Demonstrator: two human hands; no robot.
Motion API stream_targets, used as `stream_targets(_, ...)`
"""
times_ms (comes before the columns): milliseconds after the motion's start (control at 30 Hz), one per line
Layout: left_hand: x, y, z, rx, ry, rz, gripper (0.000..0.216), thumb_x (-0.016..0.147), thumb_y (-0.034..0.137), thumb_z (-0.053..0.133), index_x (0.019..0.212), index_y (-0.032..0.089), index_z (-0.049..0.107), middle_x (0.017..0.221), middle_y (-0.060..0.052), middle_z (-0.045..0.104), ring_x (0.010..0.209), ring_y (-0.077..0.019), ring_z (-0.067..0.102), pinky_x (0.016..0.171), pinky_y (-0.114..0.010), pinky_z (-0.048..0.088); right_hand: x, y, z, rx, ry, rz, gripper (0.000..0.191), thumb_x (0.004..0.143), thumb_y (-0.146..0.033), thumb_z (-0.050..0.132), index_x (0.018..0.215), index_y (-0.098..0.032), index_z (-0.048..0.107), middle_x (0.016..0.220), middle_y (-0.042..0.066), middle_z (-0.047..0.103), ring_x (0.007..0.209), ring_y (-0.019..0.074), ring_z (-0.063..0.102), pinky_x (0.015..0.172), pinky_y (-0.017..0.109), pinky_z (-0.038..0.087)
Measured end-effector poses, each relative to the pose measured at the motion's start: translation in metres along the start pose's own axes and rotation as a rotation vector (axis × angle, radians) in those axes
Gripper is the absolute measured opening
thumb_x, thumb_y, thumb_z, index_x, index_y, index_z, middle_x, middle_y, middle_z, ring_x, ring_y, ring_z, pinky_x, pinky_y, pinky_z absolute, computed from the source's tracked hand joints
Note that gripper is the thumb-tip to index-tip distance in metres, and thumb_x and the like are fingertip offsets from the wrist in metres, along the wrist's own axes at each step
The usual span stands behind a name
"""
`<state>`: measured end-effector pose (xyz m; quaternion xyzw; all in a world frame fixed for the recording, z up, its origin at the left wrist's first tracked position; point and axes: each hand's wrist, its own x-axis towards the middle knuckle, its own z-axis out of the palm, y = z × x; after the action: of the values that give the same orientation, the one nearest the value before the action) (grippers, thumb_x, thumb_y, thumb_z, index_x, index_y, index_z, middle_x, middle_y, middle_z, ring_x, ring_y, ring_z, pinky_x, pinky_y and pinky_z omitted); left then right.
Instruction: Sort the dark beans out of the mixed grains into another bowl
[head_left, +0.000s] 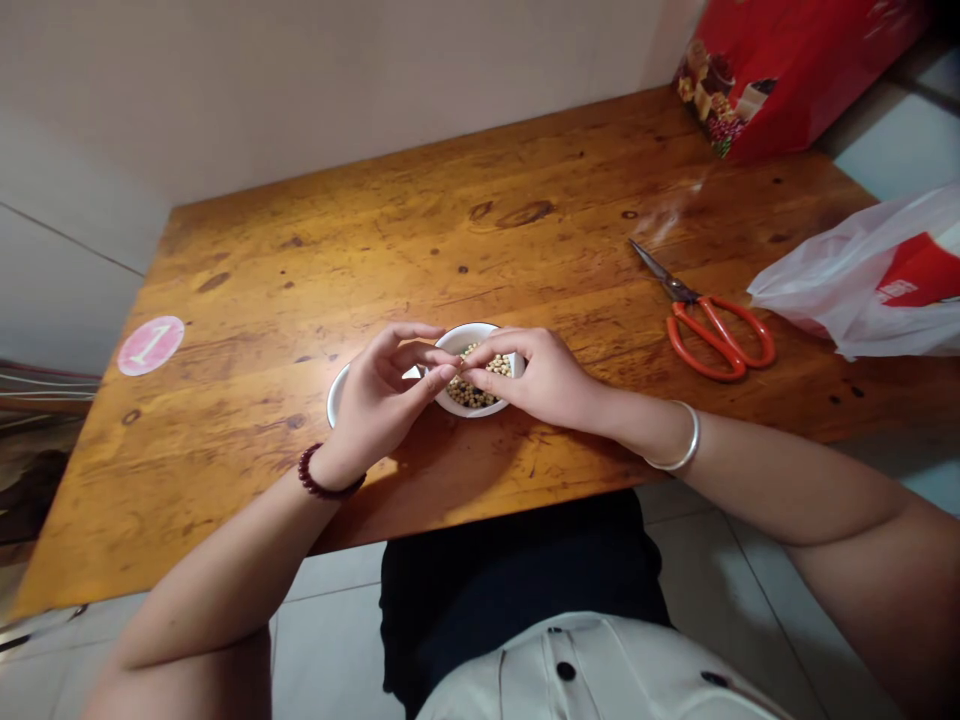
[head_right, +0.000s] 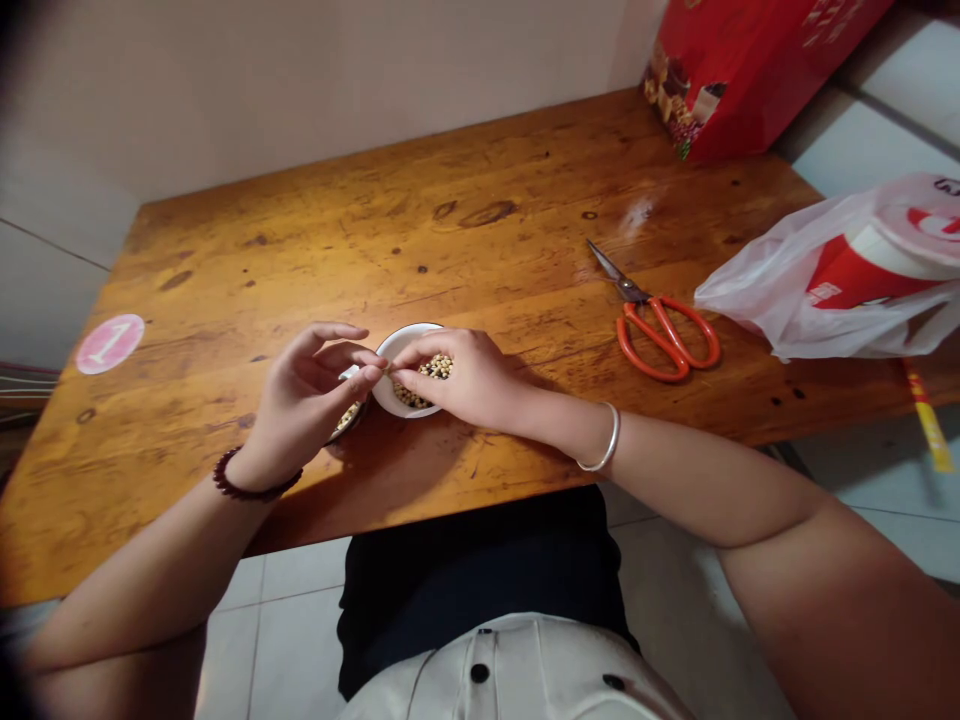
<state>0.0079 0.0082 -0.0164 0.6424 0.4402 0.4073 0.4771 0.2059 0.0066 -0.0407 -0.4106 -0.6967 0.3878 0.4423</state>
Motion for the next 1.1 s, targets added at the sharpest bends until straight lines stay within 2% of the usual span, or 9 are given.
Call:
stream_targets(100, -0.0012, 0.0006, -0.0020, 0.064, 0.017, 0.030, 0.038, 0.079, 0.036, 0.077, 0.108, 0.021, 0.057, 0.087, -0.004, 0.073, 0.085, -0.0179, 0.074, 0.064, -0.023, 0.061, 0.0002, -0.0009, -0.0006, -0.056, 0.013, -0.007, 0.013, 0.081, -0.024, 0.072, 0.093, -0.023, 0.078, 0.099, 0.003, 0.078, 0.096, 0.0189, 0.072, 0.087, 0.033, 0.053)
stream_targets(200, -0.0015, 0.0029, -0.0048, 0.229, 0.063, 0.074, 0.038, 0.080, 0.035, 0.077, 0.109, 0.021, 0.058, 0.085, -0.004, 0.073, 0.087, -0.0178, 0.073, 0.056, -0.019, 0.055, 0.0011, -0.0046, -0.0021, -0.158, 0.027, 0.005, 0.023, 0.078, -0.016, 0.071, 0.099, -0.024, 0.077, 0.106, 0.003, 0.077, 0.103, 0.0203, 0.069, 0.094, 0.037, 0.051)
stream_targets(367, -0.0022, 0.0077, -0.0068, 0.446, 0.095, 0.102, 0.033, 0.082, 0.030, 0.074, 0.111, 0.023, 0.059, 0.083, -0.002, 0.074, 0.078, -0.0161, 0.072, 0.049, -0.019, 0.046, 0.0016, -0.0089, -0.0038, -0.281, 0.052, -0.011, 0.034, 0.075, -0.011, 0.070, 0.107, -0.023, 0.074, 0.108, 0.004, 0.074, 0.104, 0.0224, 0.065, 0.096, 0.039, 0.050)
stream_targets(633, -0.0042, 0.0049, -0.0058, 0.508, 0.085, 0.097, 0.029, 0.083, 0.031, 0.074, 0.109, 0.023, 0.062, 0.080, 0.001, 0.075, 0.064, -0.0112, 0.068, 0.051, -0.019, 0.047, -0.0017, -0.0078, 0.0003, -0.366, -0.012, -0.072, 0.025, 0.077, -0.016, 0.072, 0.102, -0.021, 0.076, 0.107, 0.005, 0.075, 0.105, 0.0256, 0.064, 0.095, 0.042, 0.050)
stream_targets(867, -0.0046, 0.0056, -0.0038, 0.361, 0.148, 0.178, 0.025, 0.081, 0.031, 0.076, 0.098, 0.020, 0.062, 0.087, -0.003, 0.073, 0.083, -0.0166, 0.074, 0.055, -0.019, 0.051, -0.0028, -0.0051, 0.0029, -0.208, -0.007, -0.149, 0.019, 0.083, -0.027, 0.071, 0.101, -0.023, 0.075, 0.107, 0.003, 0.077, 0.104, 0.0221, 0.067, 0.097, 0.040, 0.050)
stream_targets(933, -0.0066, 0.0058, -0.0020, 0.307, 0.122, 0.218, 0.024, 0.081, 0.032, 0.077, 0.095, 0.019, 0.062, 0.088, -0.004, 0.072, 0.083, -0.0168, 0.074, 0.056, -0.020, 0.053, -0.0037, -0.0046, 0.0028, -0.108, -0.009, -0.157, 0.017, 0.084, -0.029, 0.071, 0.100, -0.024, 0.075, 0.105, 0.002, 0.077, 0.102, 0.0200, 0.069, 0.095, 0.036, 0.051)
stream_targets(1100, -0.0094, 0.0088, 0.0001, 0.286, 0.085, 0.271, 0.021, 0.082, 0.032, 0.076, 0.092, 0.019, 0.063, 0.086, -0.004, 0.072, 0.078, -0.0147, 0.072, 0.056, -0.020, 0.052, -0.0057, -0.0055, 0.0012, 0.030, -0.053, -0.060, 0.013, 0.085, -0.030, 0.069, 0.093, -0.022, 0.074, 0.094, 0.000, 0.077, 0.088, 0.0161, 0.072, 0.082, 0.028, 0.054)
